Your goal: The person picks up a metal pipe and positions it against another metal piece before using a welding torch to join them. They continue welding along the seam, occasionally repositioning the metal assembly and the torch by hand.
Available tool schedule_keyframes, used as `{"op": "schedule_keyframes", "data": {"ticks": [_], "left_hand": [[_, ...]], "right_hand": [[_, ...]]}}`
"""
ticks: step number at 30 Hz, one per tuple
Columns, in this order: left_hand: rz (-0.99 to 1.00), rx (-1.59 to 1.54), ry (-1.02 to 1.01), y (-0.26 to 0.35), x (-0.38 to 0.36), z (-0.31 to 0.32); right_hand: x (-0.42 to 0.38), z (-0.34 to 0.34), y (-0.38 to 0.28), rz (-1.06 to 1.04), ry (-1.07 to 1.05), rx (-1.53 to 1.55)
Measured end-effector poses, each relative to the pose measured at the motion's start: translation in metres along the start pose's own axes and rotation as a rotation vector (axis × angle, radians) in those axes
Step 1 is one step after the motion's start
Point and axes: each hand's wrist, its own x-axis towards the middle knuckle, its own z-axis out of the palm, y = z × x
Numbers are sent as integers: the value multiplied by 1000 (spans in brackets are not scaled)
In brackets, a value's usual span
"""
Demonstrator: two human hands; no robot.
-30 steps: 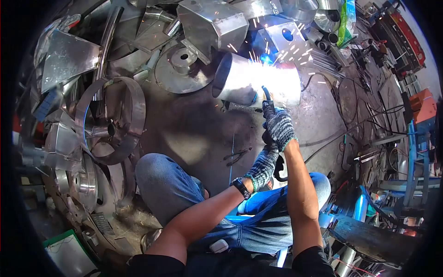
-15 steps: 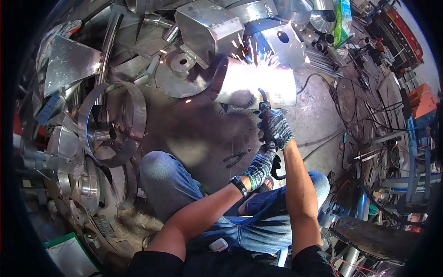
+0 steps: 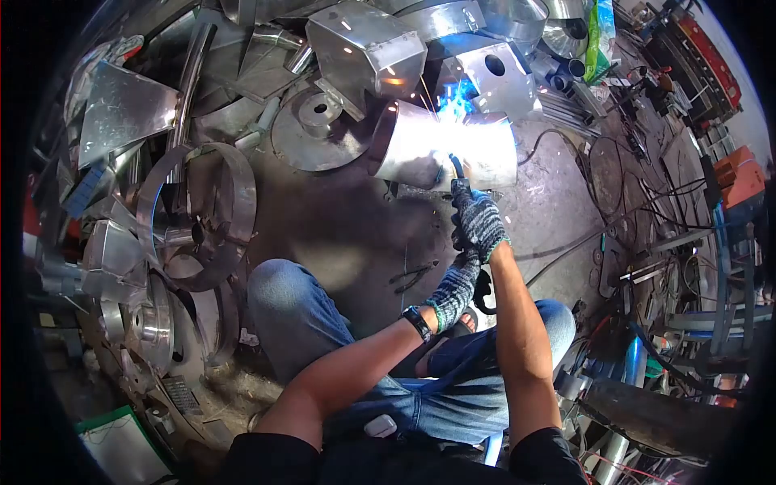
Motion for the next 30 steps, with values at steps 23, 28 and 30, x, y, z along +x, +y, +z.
{"op": "schedule_keyframes", "data": {"ticks": [23,28,30], "left_hand": [[68,30,-30,-42,23,-3],[33,45,-33,-33,19,-2],[-4,32,-36,-35,22,-2]], "right_hand": [[19,-3,38,-529,-32,-84],[37,-5,61,-612,-18,-137],[15,-4,30,-376,-34,-77]]}}
